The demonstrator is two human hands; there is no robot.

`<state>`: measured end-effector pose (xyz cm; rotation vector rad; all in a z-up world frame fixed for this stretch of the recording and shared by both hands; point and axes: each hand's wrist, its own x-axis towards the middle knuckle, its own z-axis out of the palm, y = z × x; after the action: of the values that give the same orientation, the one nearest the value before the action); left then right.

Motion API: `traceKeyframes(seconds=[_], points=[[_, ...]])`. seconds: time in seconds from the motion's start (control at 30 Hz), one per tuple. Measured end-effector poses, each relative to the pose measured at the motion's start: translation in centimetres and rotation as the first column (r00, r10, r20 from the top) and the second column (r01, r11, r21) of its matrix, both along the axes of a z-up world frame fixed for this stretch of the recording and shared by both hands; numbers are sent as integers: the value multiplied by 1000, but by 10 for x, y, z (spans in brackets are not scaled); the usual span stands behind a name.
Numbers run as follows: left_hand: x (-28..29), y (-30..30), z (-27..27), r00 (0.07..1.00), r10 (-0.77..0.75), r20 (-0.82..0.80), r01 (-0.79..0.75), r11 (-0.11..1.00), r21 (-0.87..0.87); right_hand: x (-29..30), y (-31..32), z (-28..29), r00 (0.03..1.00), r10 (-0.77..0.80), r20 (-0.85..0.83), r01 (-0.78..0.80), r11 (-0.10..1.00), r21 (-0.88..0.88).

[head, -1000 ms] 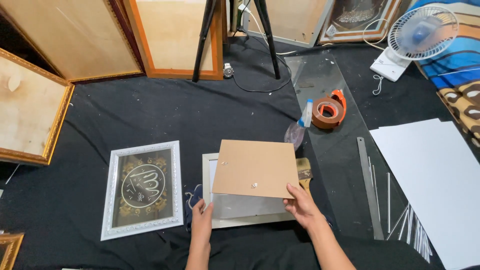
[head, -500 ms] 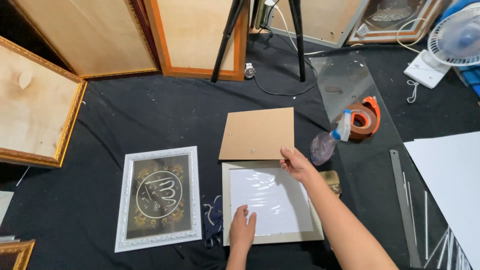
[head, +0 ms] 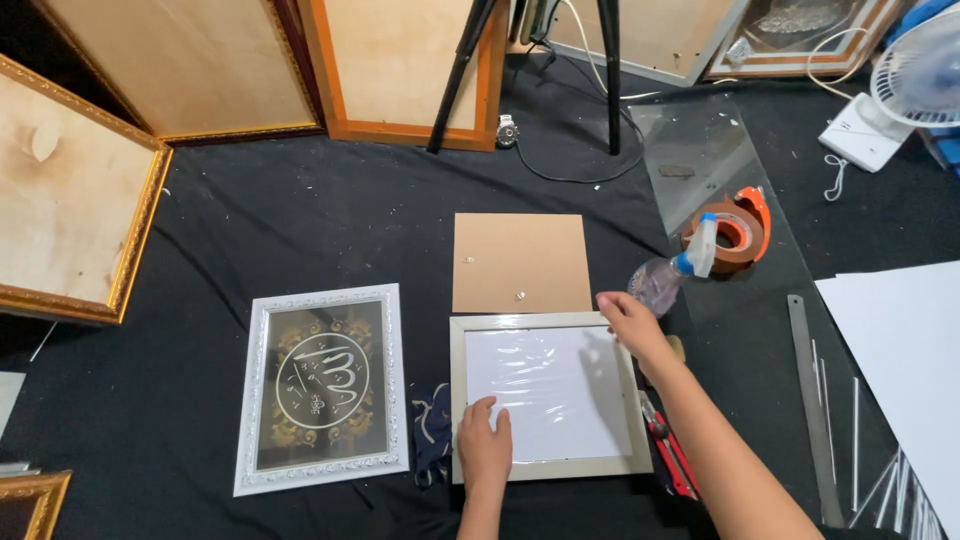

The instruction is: The person removes the backing and protective film from a picture frame, then uses a brush to clean the glass surface. The person works on a single frame on a black cloth-covered floor.

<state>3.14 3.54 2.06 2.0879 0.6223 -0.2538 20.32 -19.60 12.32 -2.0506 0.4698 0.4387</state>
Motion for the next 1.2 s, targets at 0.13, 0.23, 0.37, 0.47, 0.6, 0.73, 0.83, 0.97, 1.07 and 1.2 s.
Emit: traceKeyframes(seconds=[0.13, 0.23, 0.37, 0.47, 0.6, 0.73, 0.83, 0.97, 1.07, 1.2], points=[[-4, 4, -12, 990, 75, 120, -96, 980, 174, -87, -18, 68, 990, 140, 23, -141, 987, 78], [-6, 5, -7, 986, 155, 54, -163, 972, 169, -141, -31, 38, 989, 71, -130, -92, 982, -165], [-14, 8, -5, 962, 210, 174, -226, 971, 81, -178, -73, -113, 996, 78, -52, -92, 926, -366], [-20, 5, -13, 957, 212, 200, -233, 969, 87, -169, -72, -145, 998, 69, 4, -64, 935, -348], [-25, 12, -23, 957, 286, -49, -271, 942, 199, -172, -54, -122, 997, 39, -71, -63, 923, -380], [-27, 14, -9, 942, 289, -173, -267, 954, 137, -175, -56, -145, 992, 123, -2, -112, 893, -435], [-28, 11, -7, 960, 195, -200, -158, 970, 186, -179, -48, -131, 995, 63, 79, -27, 916, -400], [-31, 8, -3, 972, 116, -204, -67, 970, 232, -181, -40, -114, 988, 71, 140, -2, 898, -440], [-34, 8, -4, 976, 102, -192, -53, 969, 241, -186, -38, -120, 966, 162, 204, -33, 853, -521], [-38, 0, 7, 980, 30, -198, 37, 944, 326, -192, -31, -111, 960, 226, 164, -73, 769, -635]])
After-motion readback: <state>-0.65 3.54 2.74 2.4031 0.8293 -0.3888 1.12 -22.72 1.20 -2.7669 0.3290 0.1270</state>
